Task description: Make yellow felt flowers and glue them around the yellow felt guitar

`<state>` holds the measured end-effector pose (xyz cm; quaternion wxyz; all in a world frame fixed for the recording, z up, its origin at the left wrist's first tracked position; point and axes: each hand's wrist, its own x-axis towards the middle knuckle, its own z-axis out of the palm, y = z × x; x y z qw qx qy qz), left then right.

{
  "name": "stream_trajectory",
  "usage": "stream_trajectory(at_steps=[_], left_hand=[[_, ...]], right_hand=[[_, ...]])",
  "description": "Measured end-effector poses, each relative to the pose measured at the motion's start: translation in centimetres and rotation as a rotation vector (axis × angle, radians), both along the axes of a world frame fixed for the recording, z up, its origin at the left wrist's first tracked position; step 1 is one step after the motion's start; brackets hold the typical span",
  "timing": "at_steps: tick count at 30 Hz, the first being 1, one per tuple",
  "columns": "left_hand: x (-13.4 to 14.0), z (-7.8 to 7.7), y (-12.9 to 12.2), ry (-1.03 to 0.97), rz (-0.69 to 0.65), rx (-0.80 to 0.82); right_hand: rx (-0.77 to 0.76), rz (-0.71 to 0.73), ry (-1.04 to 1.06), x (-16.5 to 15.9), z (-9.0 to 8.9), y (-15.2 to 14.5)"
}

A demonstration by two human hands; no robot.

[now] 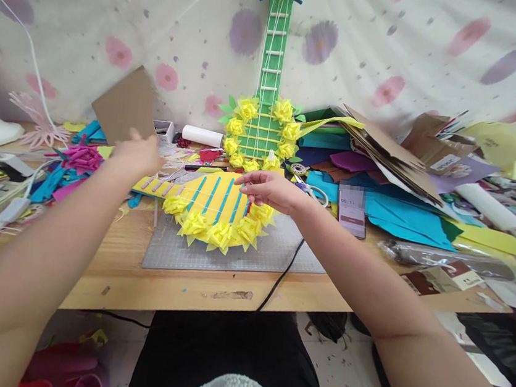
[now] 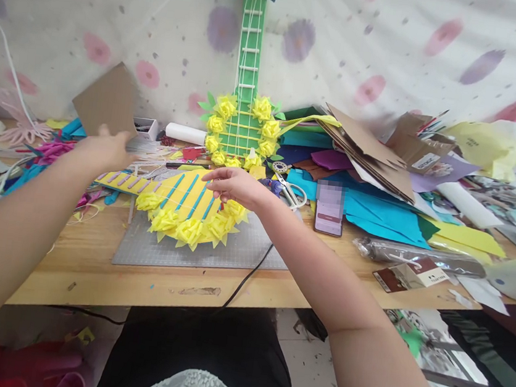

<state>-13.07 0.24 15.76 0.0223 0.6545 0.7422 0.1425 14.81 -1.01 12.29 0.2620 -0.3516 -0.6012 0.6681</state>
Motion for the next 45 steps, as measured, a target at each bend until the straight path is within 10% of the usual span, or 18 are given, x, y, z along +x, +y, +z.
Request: stream_trajectory(at_steps=[5,12,32,45], left_hand=[[8.9,-3.0,-1.4,-0.653,-0.523,0.186],[12.2,-5.3,-1.8,-1.25,-0.588,-0.336],[10.3,-7.0,-2.1,-0.507,-0.581,-0.338],[10.5,-6.2,-3.1,-0.323,-0.532,-0.362]], right_hand=[[0.0,-0.067,0.141,-1.1,0.1,-0.1],[0.026,-0.197,0.207,0.1,0.1,-0.5],[0.943,-0.286,-0.967,0.6,-1.8,-1.6],[1.173,0.046,-0.991,1.1,-2.1,-1.4]])
